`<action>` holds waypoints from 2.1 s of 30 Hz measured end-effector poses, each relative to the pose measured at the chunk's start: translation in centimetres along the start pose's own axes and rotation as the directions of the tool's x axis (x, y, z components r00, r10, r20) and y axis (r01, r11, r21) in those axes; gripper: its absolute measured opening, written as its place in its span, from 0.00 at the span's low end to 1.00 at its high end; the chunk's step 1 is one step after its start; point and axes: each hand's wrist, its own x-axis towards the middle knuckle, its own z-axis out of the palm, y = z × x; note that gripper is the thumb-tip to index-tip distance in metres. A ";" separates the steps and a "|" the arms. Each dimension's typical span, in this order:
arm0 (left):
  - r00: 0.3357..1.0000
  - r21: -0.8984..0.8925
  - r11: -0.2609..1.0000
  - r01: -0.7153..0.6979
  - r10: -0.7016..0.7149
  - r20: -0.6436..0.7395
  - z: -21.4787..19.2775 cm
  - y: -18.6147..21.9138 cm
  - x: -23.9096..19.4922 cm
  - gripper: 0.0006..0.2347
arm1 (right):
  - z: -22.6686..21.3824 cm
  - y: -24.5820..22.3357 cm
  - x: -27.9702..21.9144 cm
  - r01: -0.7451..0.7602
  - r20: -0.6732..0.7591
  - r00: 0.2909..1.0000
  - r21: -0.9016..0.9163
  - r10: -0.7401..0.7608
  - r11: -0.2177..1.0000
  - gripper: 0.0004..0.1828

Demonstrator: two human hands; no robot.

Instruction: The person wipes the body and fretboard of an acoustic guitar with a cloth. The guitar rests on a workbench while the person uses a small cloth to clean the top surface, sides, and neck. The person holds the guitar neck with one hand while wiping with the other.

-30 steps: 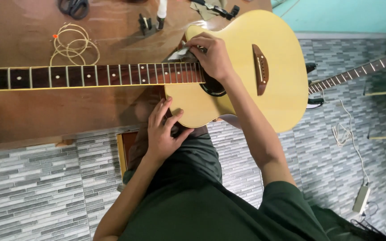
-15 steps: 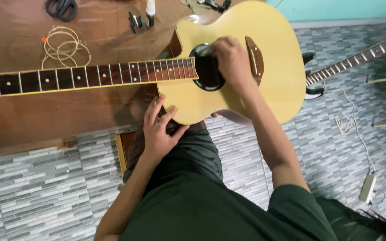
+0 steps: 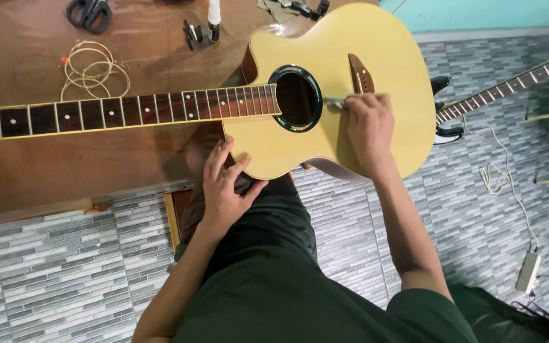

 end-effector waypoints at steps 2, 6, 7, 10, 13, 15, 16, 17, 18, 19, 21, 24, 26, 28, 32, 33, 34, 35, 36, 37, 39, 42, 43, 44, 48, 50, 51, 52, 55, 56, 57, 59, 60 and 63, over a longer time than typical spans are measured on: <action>1.000 -0.004 1.000 0.008 -0.008 0.008 0.0 0.3 -0.3 0.26 | 1.1 0.8 1.2 -0.007 -0.009 1.000 0.005 0.007 1.000 0.08; 1.000 0.012 1.000 0.007 -0.007 0.013 -0.3 0.3 0.1 0.26 | 7.4 4.1 6.0 0.008 -0.138 0.990 -0.073 -0.018 0.997 0.09; 1.000 0.011 1.000 0.001 -0.001 0.018 -0.2 0.3 0.1 0.26 | 8.0 4.4 7.1 0.001 -0.142 0.990 -0.073 -0.011 0.997 0.09; 1.000 0.015 1.000 0.017 -0.017 0.026 -0.4 0.3 0.1 0.26 | 8.8 4.4 8.7 0.021 -0.188 0.982 -0.086 -0.037 0.996 0.08; 1.000 0.004 1.000 -0.004 0.004 0.012 -0.3 0.2 0.5 0.25 | 5.1 2.4 5.3 0.039 -0.130 0.990 -0.074 -0.048 0.997 0.07; 0.999 -0.003 0.999 -0.041 0.041 -0.002 -0.2 0.0 0.5 0.26 | 0.7 -0.8 1.1 0.002 -0.051 0.999 0.068 0.002 0.998 0.06; 0.999 -0.008 0.999 -0.036 0.036 0.007 -0.2 0.1 0.2 0.26 | -0.9 -1.8 -1.4 -0.006 -0.043 0.999 0.067 0.009 0.998 0.06; 0.999 -0.009 0.999 -0.049 0.049 0.002 -0.2 -0.1 0.3 0.26 | -2.5 -2.7 -3.3 -0.029 -0.021 0.999 0.077 0.031 0.997 0.07; 0.998 -0.009 0.998 -0.061 0.061 -0.002 -0.1 -0.1 0.4 0.26 | -4.1 -3.7 -5.2 -0.053 0.001 0.999 0.088 0.053 0.995 0.08; 0.998 -0.010 0.998 -0.065 0.065 0.001 -0.1 -0.2 0.5 0.26 | -4.1 -3.4 -5.6 -0.057 -0.002 0.998 0.088 0.057 0.994 0.08; 0.996 -0.027 0.996 -0.090 0.090 -0.007 -0.1 -0.2 0.7 0.27 | -4.4 -2.7 -6.7 -0.046 0.030 0.999 0.090 0.043 0.995 0.10; 0.995 -0.023 0.995 -0.097 0.097 0.010 -0.2 0.3 0.8 0.26 | -2.8 -1.7 -3.1 -0.018 0.058 0.998 -0.042 0.020 0.999 0.12; 0.996 -0.017 0.996 -0.085 0.086 0.022 -0.4 0.6 1.0 0.26 | -0.1 -0.9 0.4 -0.012 0.005 1.000 -0.043 0.013 0.999 0.10; 0.997 -0.015 0.998 -0.062 0.063 0.035 -0.5 1.1 0.9 0.25 | 2.3 0.0 3.0 -0.006 -0.035 0.999 -0.048 0.004 0.999 0.09; 0.997 -0.027 0.999 -0.044 0.046 0.064 -0.5 0.9 0.7 0.25 | 2.4 -2.0 3.2 0.056 -0.055 0.997 0.174 -0.047 0.983 0.12; 0.998 -0.046 0.998 -0.051 0.052 0.028 -0.3 0.7 0.6 0.27 | 1.1 -3.4 2.5 0.082 -0.070 0.996 0.304 -0.064 0.949 0.13; 0.998 -0.048 0.998 -0.049 0.050 0.027 -0.2 0.7 0.8 0.27 | 0.4 -3.7 1.0 0.083 -0.067 0.996 0.302 -0.065 0.950 0.13; 0.998 -0.040 0.998 -0.050 0.052 0.044 -0.3 0.6 0.8 0.27 | -0.2 -4.2 -0.5 0.039 -0.033 0.999 0.342 -0.029 0.939 0.13; 0.997 -0.032 0.998 -0.051 0.053 0.061 -0.4 0.6 0.7 0.27 | -0.9 -4.8 -2.1 -0.006 0.003 1.000 0.380 0.006 0.925 0.12; 0.997 -0.031 0.998 -0.047 0.048 0.059 -0.3 0.6 0.6 0.27 | -1.0 -4.1 -2.0 -0.004 0.006 1.000 0.380 0.002 0.925 0.12; 0.999 -0.062 0.997 -0.035 0.037 0.037 -0.1 0.5 0.6 0.27 | -1.5 -2.7 -1.8 0.021 -0.005 1.000 0.209 -0.020 0.978 0.12; 0.998 -0.060 0.998 -0.036 0.039 0.050 -0.5 1.1 1.0 0.26 | 2.7 0.1 2.8 0.050 -0.143 0.989 0.136 -0.030 0.989 0.09; 0.998 -0.072 0.997 -0.038 0.042 0.051 -0.6 1.2 1.1 0.26 | 4.3 -0.1 4.3 0.044 -0.141 0.990 0.125 -0.026 0.991 0.09; 0.998 -0.047 0.998 -0.036 0.038 0.058 -0.6 1.3 1.1 0.26 | 6.1 -0.2 5.8 0.075 -0.211 0.976 0.090 -0.055 0.993 0.07; 0.998 -0.034 0.999 -0.015 0.017 0.060 -0.7 1.9 1.4 0.24 | 3.6 -4.5 5.4 0.091 -0.102 0.992 0.147 -0.076 0.985 0.06; 0.997 -0.032 0.999 -0.017 0.020 0.075 -0.9 1.6 1.0 0.25 | -0.1 -6.2 1.0 0.005 -0.034 0.999 0.055 -0.003 0.998 0.10; 0.996 -0.029 0.999 -0.027 0.029 0.083 -0.8 1.5 1.1 0.26 | -2.0 -6.9 -0.9 -0.071 0.018 0.997 -0.045 0.072 0.996 0.16; 0.996 -0.030 0.999 -0.025 0.028 0.080 -0.6 1.4 1.2 0.26 | -3.4 -6.5 -2.3 -0.068 0.019 0.997 -0.047 0.069 0.997 0.16; 0.995 -0.021 0.999 -0.027 0.029 0.092 -0.7 1.2 0.9 0.25 | -6.0 -5.0 -6.0 -0.200 0.056 0.977 -0.084 0.206 0.976 0.08; 0.997 -0.044 0.999 -0.027 0.030 0.076 -0.7 1.3 0.9 0.25 | -6.2 -3.8 -6.6 -0.266 0.027 0.964 -0.015 0.266 0.964 0.08; 0.998 -0.068 0.997 -0.029 0.033 0.057 -0.5 1.3 1.0 0.25 | -6.3 -2.5 -6.9 -0.325 -0.001 0.946 0.054 0.325 0.944 0.08; 0.997 -0.055 0.997 -0.055 0.058 0.056 -0.4 1.0 1.1 0.25 | -4.0 0.7 -5.2 -0.306 -0.017 0.950 0.148 0.311 0.941 0.08; 0.995 -0.042 0.996 -0.079 0.081 0.058 -0.4 0.9 1.0 0.26 | -2.8 2.2 -4.4 -0.283 -0.031 0.954 0.241 0.299 0.928 0.09; 0.996 -0.035 0.998 -0.050 0.053 0.078 -0.8 2.0 1.4 0.22 | -0.2 6.3 0.6 -0.310 0.088 0.950 0.347 0.298 0.885 0.13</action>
